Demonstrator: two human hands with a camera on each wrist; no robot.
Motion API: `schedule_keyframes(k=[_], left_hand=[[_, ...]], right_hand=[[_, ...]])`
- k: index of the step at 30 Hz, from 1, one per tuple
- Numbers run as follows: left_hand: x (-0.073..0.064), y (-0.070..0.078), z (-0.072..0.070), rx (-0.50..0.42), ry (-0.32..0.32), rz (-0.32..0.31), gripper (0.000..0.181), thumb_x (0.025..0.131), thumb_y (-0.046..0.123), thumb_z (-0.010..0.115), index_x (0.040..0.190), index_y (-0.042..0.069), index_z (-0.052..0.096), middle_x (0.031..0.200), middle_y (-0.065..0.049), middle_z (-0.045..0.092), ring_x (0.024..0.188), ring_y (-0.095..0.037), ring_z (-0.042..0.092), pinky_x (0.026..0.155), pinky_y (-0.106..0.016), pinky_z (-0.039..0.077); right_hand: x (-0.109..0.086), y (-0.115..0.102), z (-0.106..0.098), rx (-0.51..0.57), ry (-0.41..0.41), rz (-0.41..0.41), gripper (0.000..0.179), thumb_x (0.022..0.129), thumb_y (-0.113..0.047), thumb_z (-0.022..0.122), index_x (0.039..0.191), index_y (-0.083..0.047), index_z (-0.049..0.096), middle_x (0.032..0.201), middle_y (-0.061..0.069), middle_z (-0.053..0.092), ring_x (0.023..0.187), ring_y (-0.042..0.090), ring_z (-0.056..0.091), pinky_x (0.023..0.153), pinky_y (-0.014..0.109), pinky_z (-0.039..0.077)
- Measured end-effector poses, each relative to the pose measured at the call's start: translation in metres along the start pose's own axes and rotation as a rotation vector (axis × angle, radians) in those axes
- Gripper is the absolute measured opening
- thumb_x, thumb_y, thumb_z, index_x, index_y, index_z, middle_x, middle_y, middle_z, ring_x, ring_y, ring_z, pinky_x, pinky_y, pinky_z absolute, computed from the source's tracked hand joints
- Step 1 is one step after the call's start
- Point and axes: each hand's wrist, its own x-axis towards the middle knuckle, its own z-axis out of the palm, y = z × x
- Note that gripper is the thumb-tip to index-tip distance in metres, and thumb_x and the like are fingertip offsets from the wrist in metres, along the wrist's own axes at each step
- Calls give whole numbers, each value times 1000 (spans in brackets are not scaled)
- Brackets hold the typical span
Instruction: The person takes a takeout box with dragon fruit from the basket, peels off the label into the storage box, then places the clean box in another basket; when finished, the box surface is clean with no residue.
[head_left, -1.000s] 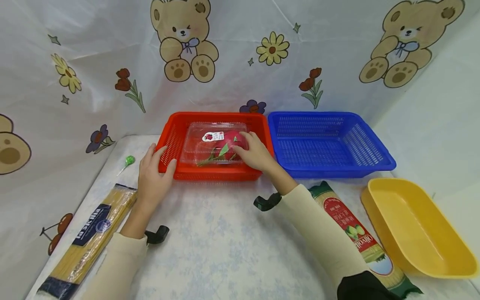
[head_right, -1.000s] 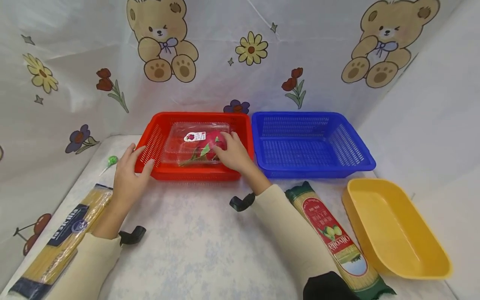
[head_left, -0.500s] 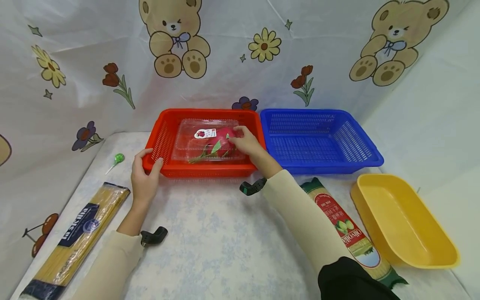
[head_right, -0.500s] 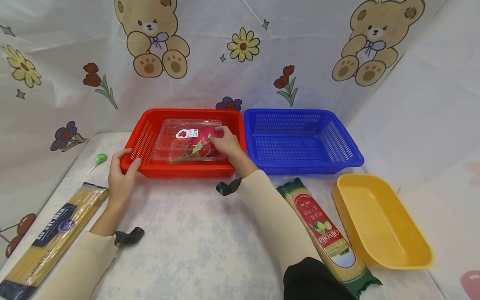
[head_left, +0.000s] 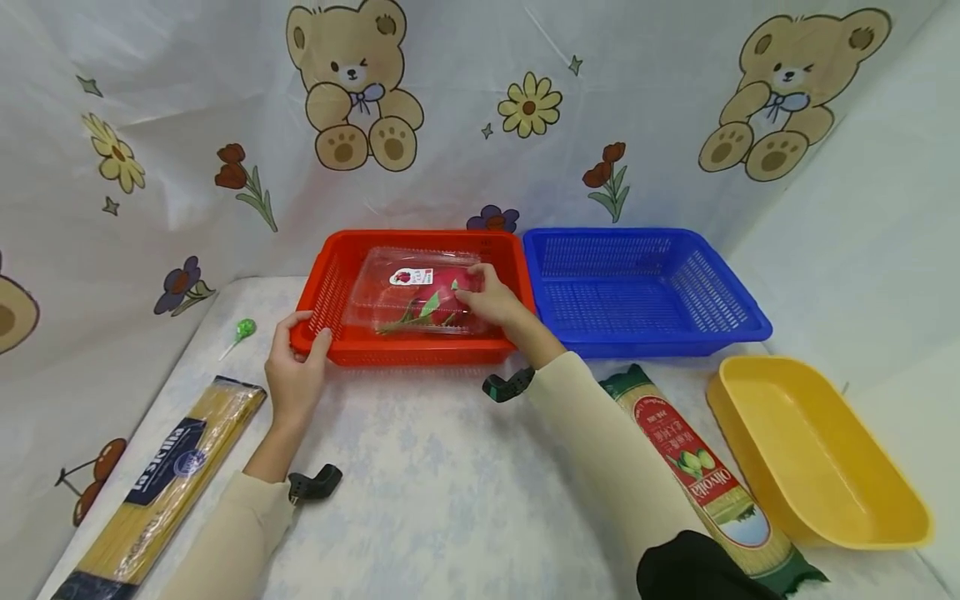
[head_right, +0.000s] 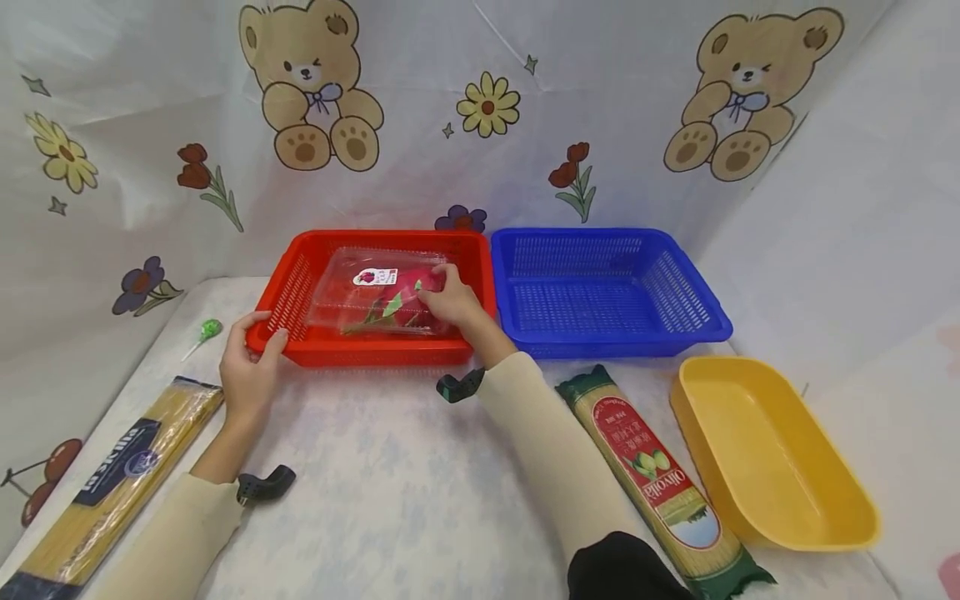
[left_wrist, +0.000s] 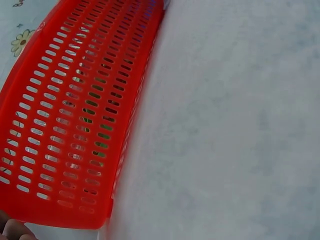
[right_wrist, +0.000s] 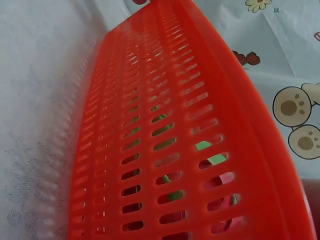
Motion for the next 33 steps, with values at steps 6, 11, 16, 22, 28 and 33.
schedule_keyframes(k=[6, 11, 16, 22, 28, 33], left_hand=[[2, -2, 2, 5, 10, 37, 42, 100, 31, 66, 138, 16, 59, 129, -9, 67, 67, -13, 49, 60, -10, 44], [2, -3, 2, 0, 5, 34, 43, 99, 31, 66, 138, 15, 59, 129, -9, 66, 64, -12, 46, 58, -11, 43], [0, -2, 0, 9, 11, 28, 42, 99, 30, 67, 138, 14, 59, 128, -9, 67, 59, -10, 43, 56, -12, 42], [5, 4, -1, -2, 8, 28, 43, 100, 32, 66, 139, 15, 58, 132, -7, 65, 65, -13, 47, 60, -11, 44], [1, 5, -2, -3, -5, -5, 44, 99, 32, 65, 140, 15, 57, 131, -10, 65, 68, -13, 48, 59, -11, 43], [-3, 1, -1, -10, -10, -7, 45, 100, 32, 65, 140, 15, 57, 131, -11, 65, 71, -13, 50, 61, -10, 44]], right_hand=[[-2, 1, 0, -29, -17, -31, 52, 102, -36, 63, 144, -22, 35, 137, 14, 51, 115, 28, 54, 95, 39, 53], [-2, 1, 0, 34, -8, -49, 46, 104, -34, 60, 142, -22, 37, 115, 16, 58, 74, 23, 56, 65, 31, 54], [-4, 0, 0, 76, 6, -61, 42, 106, -31, 55, 143, -23, 38, 100, 16, 58, 58, 20, 49, 53, 28, 48], [-5, -7, -3, 84, 10, -66, 41, 107, -30, 52, 145, -23, 39, 99, 15, 57, 60, 21, 47, 53, 28, 46], [-1, -3, -3, 76, -13, -44, 43, 107, -29, 54, 146, -23, 38, 102, 16, 57, 56, 19, 47, 53, 27, 48], [0, 0, -4, 37, -5, -80, 41, 108, -27, 52, 146, -20, 40, 106, 18, 57, 61, 21, 47, 55, 28, 47]])
